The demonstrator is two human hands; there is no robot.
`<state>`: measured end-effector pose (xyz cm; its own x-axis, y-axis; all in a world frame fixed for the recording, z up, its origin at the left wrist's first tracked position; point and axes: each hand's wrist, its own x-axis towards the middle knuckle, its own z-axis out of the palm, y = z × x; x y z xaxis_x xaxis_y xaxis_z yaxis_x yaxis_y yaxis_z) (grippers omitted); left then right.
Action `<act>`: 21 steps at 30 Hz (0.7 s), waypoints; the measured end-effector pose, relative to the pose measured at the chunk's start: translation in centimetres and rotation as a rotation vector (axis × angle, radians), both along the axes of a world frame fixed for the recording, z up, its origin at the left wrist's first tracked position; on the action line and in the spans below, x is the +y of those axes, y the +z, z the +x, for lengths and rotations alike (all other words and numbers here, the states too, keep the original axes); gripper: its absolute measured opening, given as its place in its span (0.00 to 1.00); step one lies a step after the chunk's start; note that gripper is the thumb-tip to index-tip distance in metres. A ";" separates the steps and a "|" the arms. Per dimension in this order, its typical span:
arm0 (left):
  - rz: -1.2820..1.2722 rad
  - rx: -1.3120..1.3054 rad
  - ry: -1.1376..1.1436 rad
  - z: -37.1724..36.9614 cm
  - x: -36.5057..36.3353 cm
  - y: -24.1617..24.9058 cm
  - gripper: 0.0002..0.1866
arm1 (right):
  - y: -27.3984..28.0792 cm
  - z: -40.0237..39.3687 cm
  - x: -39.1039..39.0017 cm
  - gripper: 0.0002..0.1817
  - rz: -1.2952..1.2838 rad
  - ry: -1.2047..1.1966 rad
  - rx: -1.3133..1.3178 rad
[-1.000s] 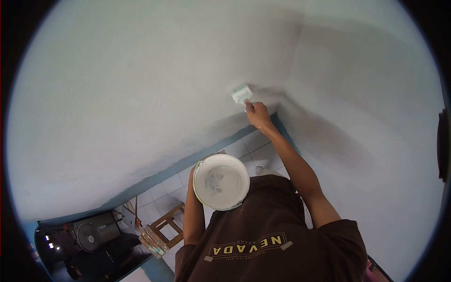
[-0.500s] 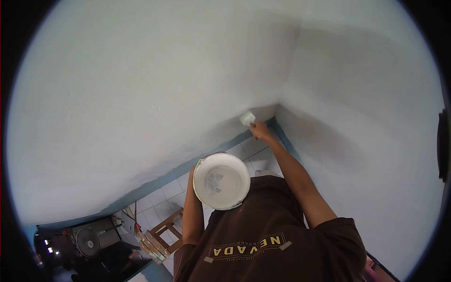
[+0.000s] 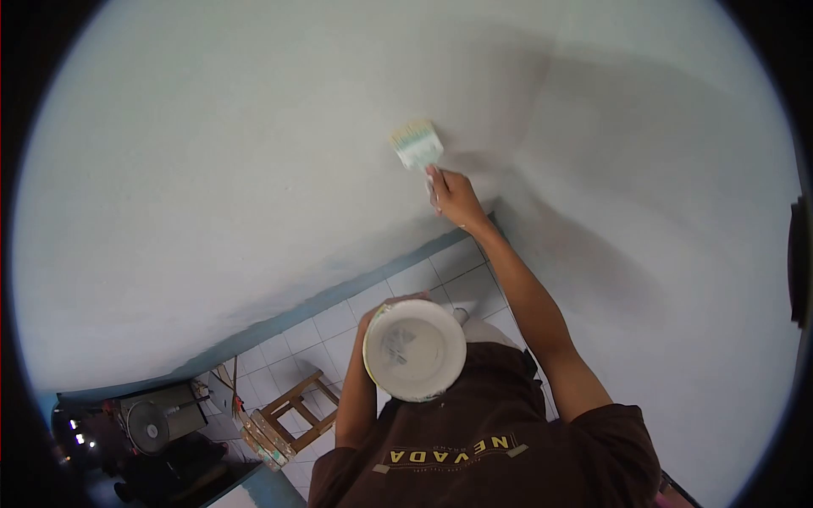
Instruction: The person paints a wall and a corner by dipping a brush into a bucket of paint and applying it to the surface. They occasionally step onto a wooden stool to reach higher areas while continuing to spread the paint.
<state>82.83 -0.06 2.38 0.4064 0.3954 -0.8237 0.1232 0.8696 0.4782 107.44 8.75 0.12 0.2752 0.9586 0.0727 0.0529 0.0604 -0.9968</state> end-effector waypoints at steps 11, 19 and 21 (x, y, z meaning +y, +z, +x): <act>-0.203 -0.045 0.288 -1.9 0.8 -3.9 0.15 | -14.9 2.2 3.2 0.25 -0.606 -0.012 -0.137; -0.147 -0.097 0.167 -3.7 0.2 -4.8 0.16 | 1.8 2.2 1.2 0.25 -0.117 0.010 0.134; -0.220 -0.052 0.086 -4.2 1.0 -7.2 0.14 | 1.3 2.5 1.3 0.24 -0.041 -0.016 0.168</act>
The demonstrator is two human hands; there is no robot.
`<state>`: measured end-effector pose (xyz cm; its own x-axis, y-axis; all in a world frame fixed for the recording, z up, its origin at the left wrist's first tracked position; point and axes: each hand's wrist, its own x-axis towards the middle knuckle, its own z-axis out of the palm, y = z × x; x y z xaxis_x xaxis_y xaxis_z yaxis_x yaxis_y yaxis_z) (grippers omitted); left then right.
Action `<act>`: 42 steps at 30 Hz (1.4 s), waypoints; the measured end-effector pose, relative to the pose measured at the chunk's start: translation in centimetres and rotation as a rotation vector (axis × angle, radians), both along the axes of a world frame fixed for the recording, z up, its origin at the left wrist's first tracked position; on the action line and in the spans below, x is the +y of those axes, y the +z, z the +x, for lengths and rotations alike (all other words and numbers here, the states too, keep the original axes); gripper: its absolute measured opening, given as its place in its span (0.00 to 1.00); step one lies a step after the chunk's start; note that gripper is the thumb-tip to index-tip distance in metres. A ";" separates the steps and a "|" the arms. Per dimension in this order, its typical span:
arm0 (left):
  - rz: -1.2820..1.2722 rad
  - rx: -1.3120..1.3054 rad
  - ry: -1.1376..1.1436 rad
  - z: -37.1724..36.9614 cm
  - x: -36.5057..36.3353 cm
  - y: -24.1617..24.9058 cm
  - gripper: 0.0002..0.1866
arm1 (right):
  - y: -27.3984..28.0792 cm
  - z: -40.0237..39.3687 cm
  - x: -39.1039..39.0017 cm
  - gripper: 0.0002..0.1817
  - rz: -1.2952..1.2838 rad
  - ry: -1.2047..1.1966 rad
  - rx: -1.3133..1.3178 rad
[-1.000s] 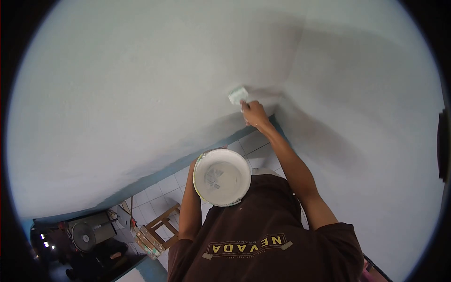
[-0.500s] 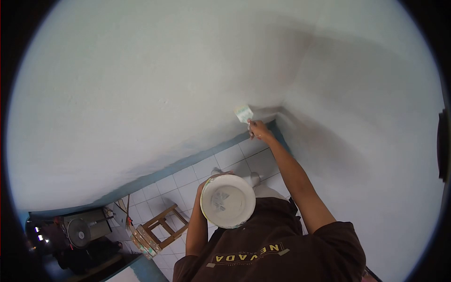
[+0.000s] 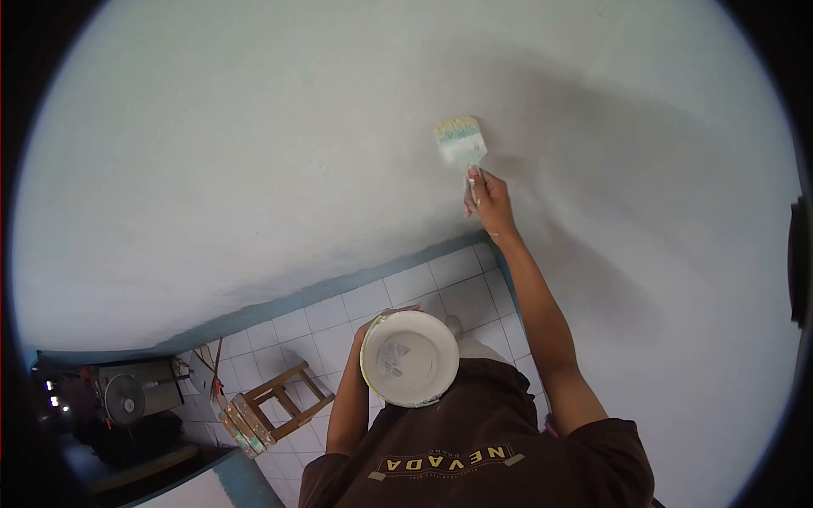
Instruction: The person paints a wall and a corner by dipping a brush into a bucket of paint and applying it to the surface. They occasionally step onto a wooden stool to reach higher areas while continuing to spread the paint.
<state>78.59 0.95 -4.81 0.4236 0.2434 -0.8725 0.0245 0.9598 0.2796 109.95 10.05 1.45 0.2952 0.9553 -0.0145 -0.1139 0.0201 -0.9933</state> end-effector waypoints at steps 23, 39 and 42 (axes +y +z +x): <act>0.291 0.000 0.104 3.3 -1.4 8.6 0.21 | 2.4 -1.1 -1.2 0.26 0.151 -0.168 -0.503; 0.114 0.157 -0.116 1.3 -0.4 5.6 0.18 | 4.2 -0.2 -1.4 0.26 -0.221 0.068 -0.158; 0.266 -0.153 -0.038 0.2 -1.0 5.7 0.17 | 11.1 -0.9 -3.3 0.25 0.001 0.106 -0.175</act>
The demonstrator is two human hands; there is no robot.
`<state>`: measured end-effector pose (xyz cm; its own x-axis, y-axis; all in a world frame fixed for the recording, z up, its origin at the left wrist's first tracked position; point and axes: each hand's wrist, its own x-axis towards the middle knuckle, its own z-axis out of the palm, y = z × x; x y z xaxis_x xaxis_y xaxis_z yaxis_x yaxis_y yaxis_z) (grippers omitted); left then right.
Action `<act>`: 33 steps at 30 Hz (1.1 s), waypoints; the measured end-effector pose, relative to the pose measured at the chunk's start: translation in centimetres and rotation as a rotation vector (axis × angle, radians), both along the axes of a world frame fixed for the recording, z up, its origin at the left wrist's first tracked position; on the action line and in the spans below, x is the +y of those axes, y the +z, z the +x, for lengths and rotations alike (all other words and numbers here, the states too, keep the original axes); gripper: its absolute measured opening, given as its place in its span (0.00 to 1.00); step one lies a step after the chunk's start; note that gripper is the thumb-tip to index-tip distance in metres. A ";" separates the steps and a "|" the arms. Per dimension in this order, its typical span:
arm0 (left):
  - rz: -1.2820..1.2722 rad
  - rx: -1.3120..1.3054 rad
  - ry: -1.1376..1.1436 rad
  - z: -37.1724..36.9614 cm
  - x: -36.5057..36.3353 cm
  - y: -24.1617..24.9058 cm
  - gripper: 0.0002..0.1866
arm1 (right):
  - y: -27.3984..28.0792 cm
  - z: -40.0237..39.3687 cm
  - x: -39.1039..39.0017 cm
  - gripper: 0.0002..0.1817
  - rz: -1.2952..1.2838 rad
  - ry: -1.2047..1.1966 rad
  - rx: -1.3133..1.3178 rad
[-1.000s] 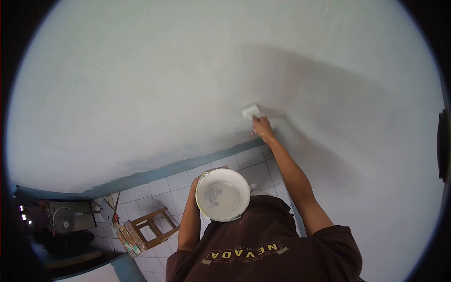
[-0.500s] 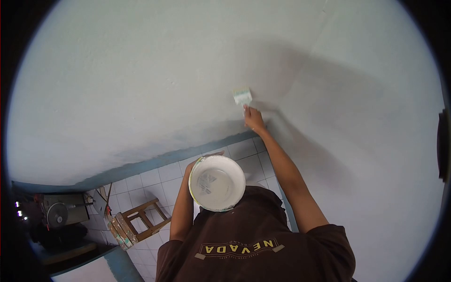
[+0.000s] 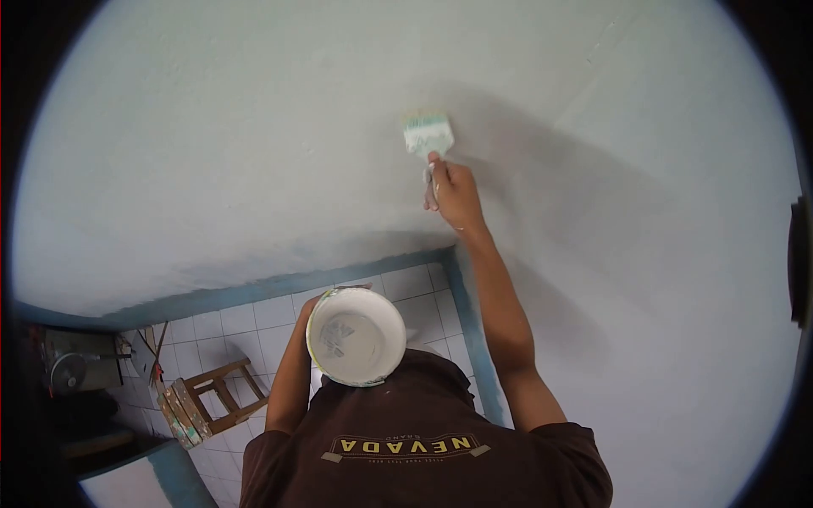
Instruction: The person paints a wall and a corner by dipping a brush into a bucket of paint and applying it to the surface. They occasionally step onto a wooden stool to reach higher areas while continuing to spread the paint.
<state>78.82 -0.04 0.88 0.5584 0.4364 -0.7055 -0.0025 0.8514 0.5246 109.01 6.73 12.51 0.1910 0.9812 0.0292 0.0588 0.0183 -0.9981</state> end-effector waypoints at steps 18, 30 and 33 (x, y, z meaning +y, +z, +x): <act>0.075 -0.120 -0.180 -1.5 1.5 -2.8 0.23 | -11.3 0.4 -2.6 0.20 -0.462 -0.208 -0.002; 0.002 0.014 -0.360 0.0 1.8 1.0 0.22 | 0.9 -0.2 -0.8 0.23 0.086 -0.280 -0.009; -0.055 -0.215 -0.347 -2.0 3.2 -6.3 0.21 | -16.2 0.7 -0.7 0.21 -0.088 -0.156 0.206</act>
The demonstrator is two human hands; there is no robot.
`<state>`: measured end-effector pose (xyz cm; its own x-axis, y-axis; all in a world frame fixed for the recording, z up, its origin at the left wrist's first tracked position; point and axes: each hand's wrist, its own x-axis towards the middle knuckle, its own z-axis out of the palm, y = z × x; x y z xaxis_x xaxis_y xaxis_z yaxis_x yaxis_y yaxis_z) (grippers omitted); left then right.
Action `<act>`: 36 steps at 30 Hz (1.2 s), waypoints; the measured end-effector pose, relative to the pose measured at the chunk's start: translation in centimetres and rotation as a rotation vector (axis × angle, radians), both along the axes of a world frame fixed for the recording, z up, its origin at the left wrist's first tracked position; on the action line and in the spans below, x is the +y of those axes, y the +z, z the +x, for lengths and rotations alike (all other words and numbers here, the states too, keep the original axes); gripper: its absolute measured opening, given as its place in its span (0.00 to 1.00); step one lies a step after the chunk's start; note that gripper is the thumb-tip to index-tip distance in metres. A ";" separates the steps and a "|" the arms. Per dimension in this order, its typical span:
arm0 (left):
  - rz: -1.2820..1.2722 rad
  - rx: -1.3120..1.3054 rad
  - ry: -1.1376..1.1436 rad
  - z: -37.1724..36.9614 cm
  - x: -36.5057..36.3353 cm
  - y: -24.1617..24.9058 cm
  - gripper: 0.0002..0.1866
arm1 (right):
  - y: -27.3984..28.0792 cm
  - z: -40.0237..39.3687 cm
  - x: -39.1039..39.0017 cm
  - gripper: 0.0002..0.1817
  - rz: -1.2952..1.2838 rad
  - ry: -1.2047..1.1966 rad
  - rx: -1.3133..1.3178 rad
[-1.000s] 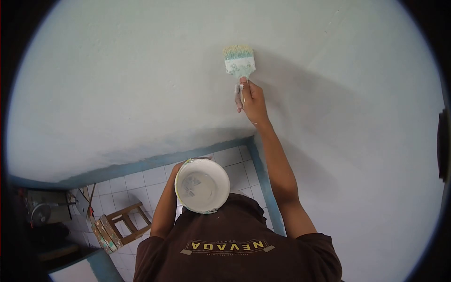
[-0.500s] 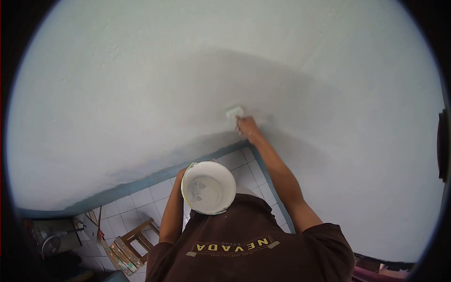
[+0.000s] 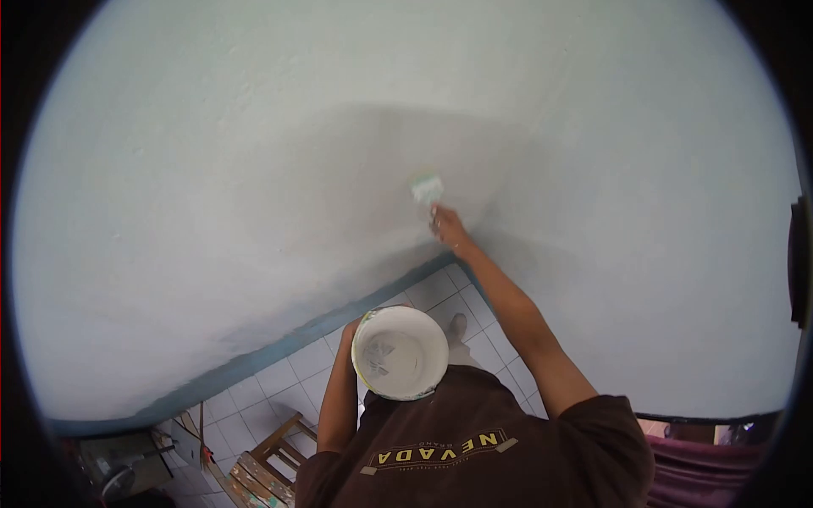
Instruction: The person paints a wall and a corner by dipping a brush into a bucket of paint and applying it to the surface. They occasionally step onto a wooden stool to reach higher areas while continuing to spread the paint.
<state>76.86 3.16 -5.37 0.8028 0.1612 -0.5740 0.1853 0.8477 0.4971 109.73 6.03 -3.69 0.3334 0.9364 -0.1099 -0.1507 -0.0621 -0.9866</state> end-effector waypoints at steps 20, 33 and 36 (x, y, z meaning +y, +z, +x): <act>0.114 -0.088 0.120 0.5 -2.1 4.9 0.22 | 14.3 -0.2 -0.4 0.25 0.032 -0.179 -0.123; -0.116 0.100 0.223 0.0 -1.4 0.2 0.19 | 9.2 3.0 -1.8 0.27 -0.223 0.037 -0.208; -0.119 0.111 0.273 0.6 -2.2 3.3 0.17 | 18.5 3.4 -3.1 0.27 -0.188 0.045 -0.292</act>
